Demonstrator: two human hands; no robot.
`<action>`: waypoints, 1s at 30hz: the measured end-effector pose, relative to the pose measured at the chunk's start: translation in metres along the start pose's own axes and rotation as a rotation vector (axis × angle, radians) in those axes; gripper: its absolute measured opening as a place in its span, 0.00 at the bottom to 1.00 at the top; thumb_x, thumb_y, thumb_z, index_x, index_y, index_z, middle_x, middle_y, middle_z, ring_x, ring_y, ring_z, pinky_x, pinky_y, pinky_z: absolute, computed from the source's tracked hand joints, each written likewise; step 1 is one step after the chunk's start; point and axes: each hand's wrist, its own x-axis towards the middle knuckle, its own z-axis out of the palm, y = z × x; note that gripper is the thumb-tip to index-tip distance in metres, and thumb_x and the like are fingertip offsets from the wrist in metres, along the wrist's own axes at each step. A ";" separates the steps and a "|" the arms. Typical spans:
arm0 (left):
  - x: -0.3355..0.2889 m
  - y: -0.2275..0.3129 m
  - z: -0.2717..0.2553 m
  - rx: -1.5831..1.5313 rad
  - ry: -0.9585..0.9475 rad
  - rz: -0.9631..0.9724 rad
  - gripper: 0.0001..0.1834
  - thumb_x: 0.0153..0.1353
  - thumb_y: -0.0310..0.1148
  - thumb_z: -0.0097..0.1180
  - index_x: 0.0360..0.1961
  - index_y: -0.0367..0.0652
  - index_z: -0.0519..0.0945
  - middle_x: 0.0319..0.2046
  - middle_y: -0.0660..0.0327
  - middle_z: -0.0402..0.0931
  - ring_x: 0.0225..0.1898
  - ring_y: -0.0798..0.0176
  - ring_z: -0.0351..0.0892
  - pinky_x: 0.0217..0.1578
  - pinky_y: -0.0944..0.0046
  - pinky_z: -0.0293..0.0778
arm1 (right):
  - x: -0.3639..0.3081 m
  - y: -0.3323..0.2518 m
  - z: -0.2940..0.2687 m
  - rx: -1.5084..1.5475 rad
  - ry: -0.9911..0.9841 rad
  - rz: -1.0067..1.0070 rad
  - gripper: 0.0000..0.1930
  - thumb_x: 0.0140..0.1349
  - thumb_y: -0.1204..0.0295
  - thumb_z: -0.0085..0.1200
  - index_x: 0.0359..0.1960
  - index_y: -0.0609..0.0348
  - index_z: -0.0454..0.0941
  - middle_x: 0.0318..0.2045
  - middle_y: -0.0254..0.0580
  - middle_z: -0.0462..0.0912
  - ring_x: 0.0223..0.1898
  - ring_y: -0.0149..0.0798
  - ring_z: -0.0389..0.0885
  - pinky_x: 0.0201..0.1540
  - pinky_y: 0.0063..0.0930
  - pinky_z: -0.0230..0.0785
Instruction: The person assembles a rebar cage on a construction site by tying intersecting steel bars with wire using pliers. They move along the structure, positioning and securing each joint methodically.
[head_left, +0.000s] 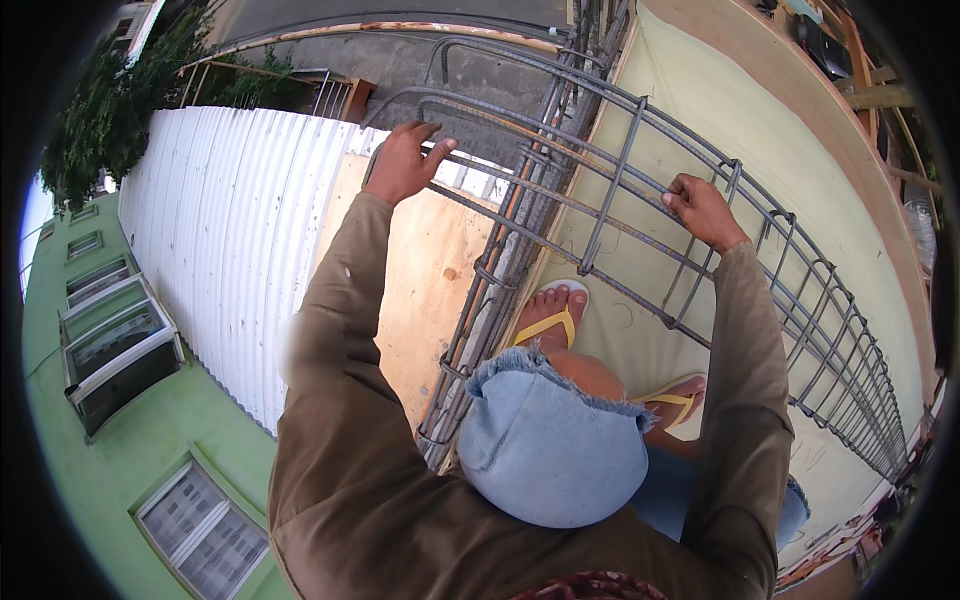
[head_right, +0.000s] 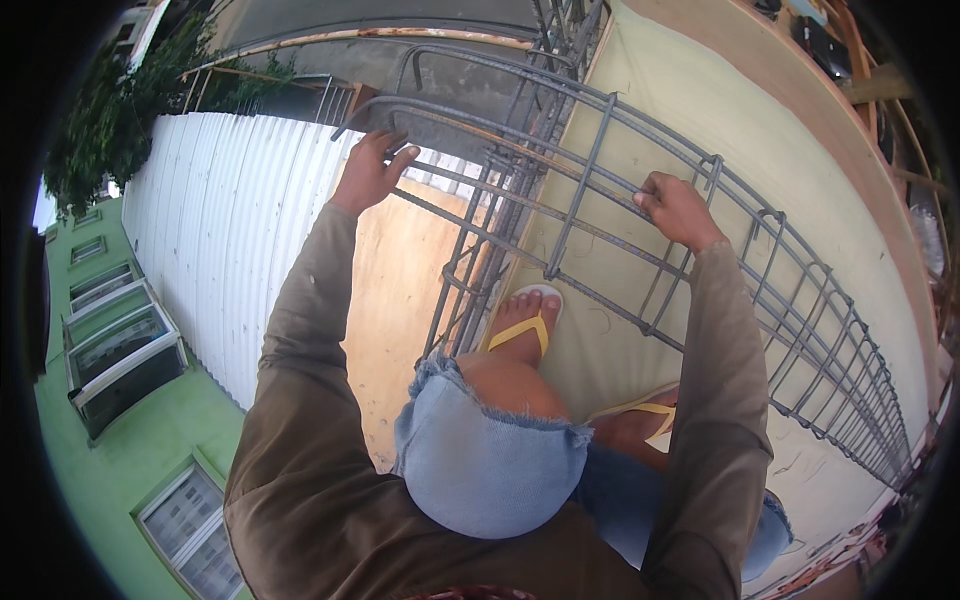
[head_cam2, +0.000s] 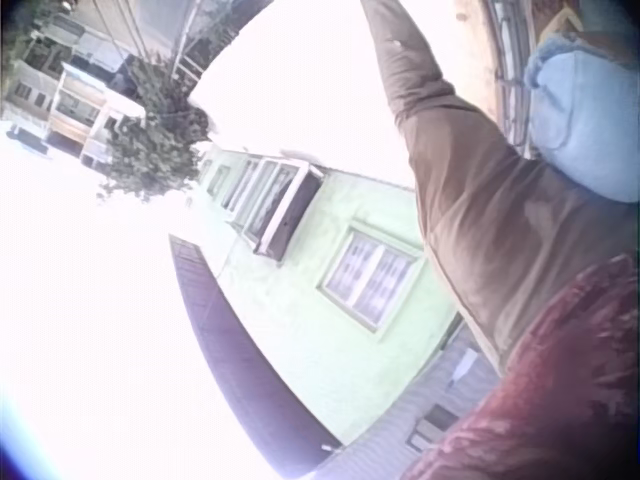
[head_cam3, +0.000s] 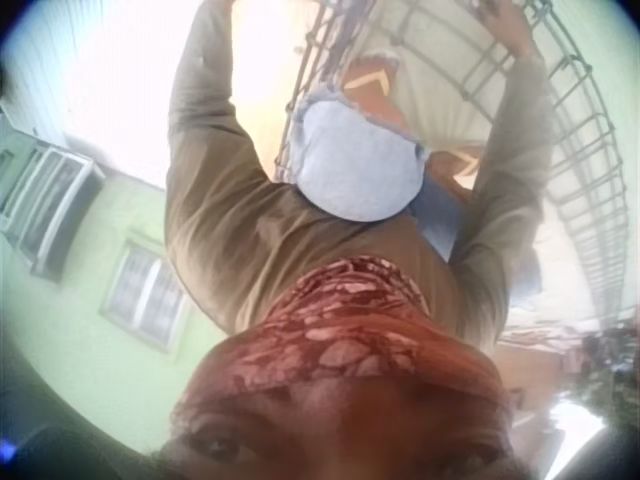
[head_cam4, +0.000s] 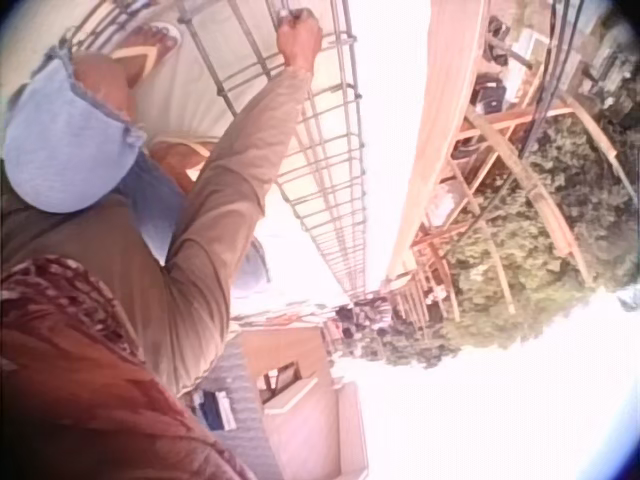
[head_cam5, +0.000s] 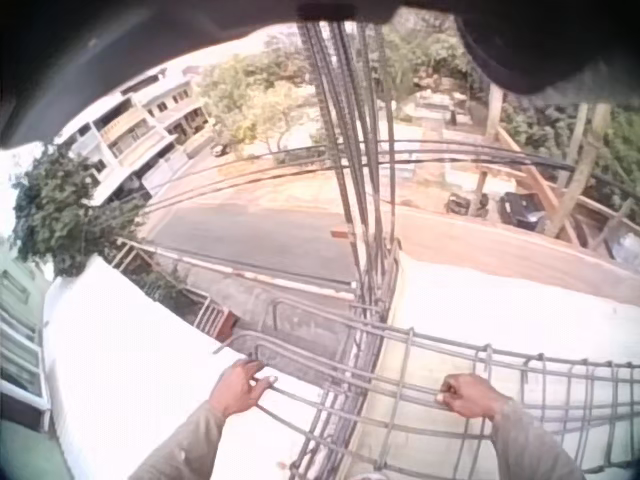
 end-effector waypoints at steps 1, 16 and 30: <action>0.008 -0.005 -0.003 0.027 0.038 -0.023 0.22 0.67 0.45 0.60 0.42 0.30 0.82 0.44 0.37 0.81 0.47 0.34 0.80 0.46 0.42 0.76 | 0.001 0.003 0.001 -0.013 0.010 -0.013 0.13 0.67 0.64 0.57 0.39 0.65 0.81 0.33 0.52 0.87 0.40 0.51 0.85 0.44 0.43 0.74; 0.016 -0.053 -0.009 0.346 -0.153 -0.233 0.42 0.67 0.68 0.47 0.31 0.30 0.84 0.29 0.40 0.83 0.34 0.34 0.82 0.36 0.45 0.75 | -0.024 -0.002 0.026 -0.133 0.734 -0.397 0.13 0.62 0.67 0.62 0.44 0.60 0.80 0.40 0.48 0.81 0.44 0.52 0.77 0.49 0.47 0.69; 0.013 -0.073 -0.003 0.129 -0.040 -0.376 0.41 0.71 0.64 0.45 0.51 0.29 0.84 0.42 0.40 0.85 0.42 0.42 0.86 0.43 0.46 0.76 | -0.074 -0.025 0.092 -0.013 0.240 -0.073 0.19 0.69 0.54 0.54 0.37 0.61 0.81 0.27 0.51 0.84 0.35 0.57 0.86 0.39 0.51 0.74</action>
